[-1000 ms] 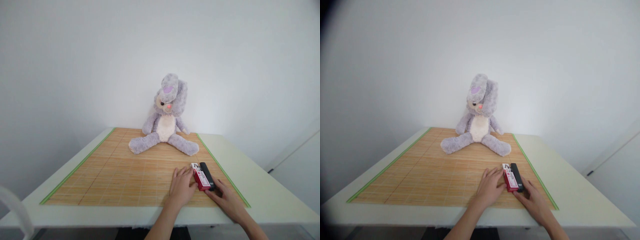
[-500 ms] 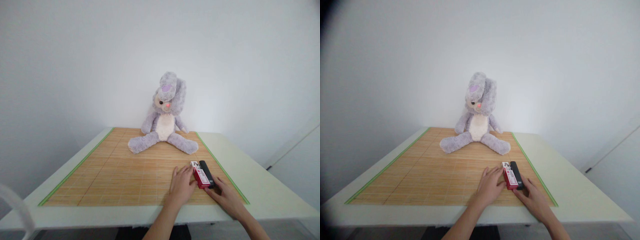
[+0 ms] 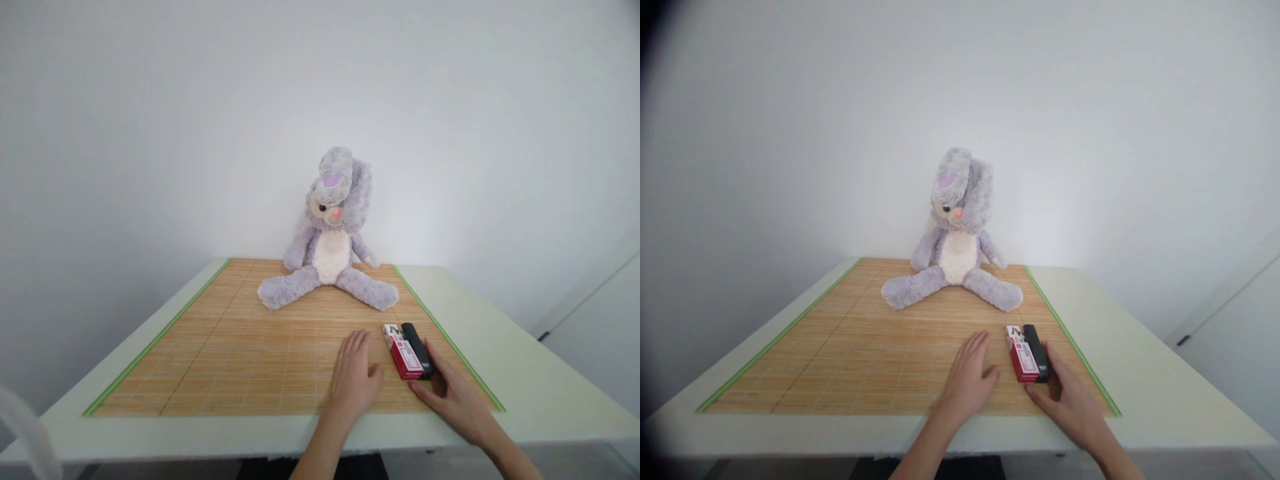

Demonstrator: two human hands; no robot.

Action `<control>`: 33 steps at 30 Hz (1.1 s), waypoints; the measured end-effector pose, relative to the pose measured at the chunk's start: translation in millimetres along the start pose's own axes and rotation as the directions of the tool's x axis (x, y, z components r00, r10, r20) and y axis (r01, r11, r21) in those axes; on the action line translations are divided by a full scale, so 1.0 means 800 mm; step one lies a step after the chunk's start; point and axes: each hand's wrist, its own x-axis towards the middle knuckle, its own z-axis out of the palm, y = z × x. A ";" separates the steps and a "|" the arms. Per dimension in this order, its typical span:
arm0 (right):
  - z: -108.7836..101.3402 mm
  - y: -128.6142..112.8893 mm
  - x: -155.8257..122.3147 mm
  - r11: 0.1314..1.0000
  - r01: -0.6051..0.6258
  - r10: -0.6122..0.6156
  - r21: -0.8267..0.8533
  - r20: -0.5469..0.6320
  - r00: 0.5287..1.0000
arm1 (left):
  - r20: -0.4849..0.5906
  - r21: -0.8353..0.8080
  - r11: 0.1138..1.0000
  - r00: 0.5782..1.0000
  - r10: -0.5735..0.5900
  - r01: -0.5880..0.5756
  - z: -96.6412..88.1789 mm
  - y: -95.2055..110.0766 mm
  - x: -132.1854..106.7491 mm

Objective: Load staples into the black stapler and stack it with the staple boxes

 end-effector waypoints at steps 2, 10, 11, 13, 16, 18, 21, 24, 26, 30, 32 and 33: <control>-0.004 0.000 -0.002 1.000 0.008 -0.007 0.006 -0.072 0.997 | -0.021 0.049 0.999 1.000 -0.017 0.018 -0.021 -0.019 -0.013; 0.009 -0.079 -0.040 0.983 0.180 -0.178 -0.025 -0.332 0.926 | -0.116 0.369 0.910 0.981 -0.154 0.186 -0.110 -0.095 -0.054; 0.021 -0.098 -0.044 0.974 0.225 -0.214 0.002 -0.291 0.932 | -0.123 0.396 0.897 0.979 -0.162 0.198 -0.113 -0.099 -0.056; 0.048 -0.136 -0.046 0.953 0.301 -0.293 0.031 -0.149 0.944 | -0.143 0.436 0.872 0.974 -0.176 0.221 -0.114 -0.104 -0.058; 0.086 -0.179 -0.028 0.955 0.289 -0.290 0.064 0.014 0.957 | -0.194 0.468 0.838 0.958 -0.211 0.280 -0.113 -0.106 -0.058; 0.103 -0.194 -0.007 0.958 0.286 -0.287 0.029 0.056 0.956 | -0.216 0.477 0.823 0.949 -0.231 0.309 -0.112 -0.107 -0.058; 0.119 -0.199 0.023 0.968 0.234 -0.224 -0.095 0.107 0.969 | -0.221 0.484 0.817 0.947 -0.232 0.313 -0.114 -0.111 -0.058; 0.132 -0.195 0.039 0.961 0.179 -0.156 -0.213 0.121 0.980 | -0.220 0.494 0.815 0.951 -0.218 0.302 -0.116 -0.113 -0.059; 0.140 -0.192 0.042 0.952 0.164 -0.141 -0.258 0.106 0.984 | -0.216 0.505 0.813 0.954 -0.207 0.290 -0.118 -0.113 -0.060; 0.151 -0.189 0.041 0.947 0.116 -0.106 -0.299 0.050 0.993 | -0.212 0.519 0.809 0.958 -0.193 0.277 -0.120 -0.112 -0.061; 0.152 -0.189 0.040 0.946 0.106 -0.099 -0.305 0.038 0.994 | -0.213 0.519 0.807 0.957 -0.199 0.283 -0.120 -0.112 -0.061; 0.152 -0.190 0.040 0.946 0.107 -0.100 -0.306 0.039 0.994 | -0.214 0.518 0.806 0.956 -0.201 0.286 -0.119 -0.112 -0.061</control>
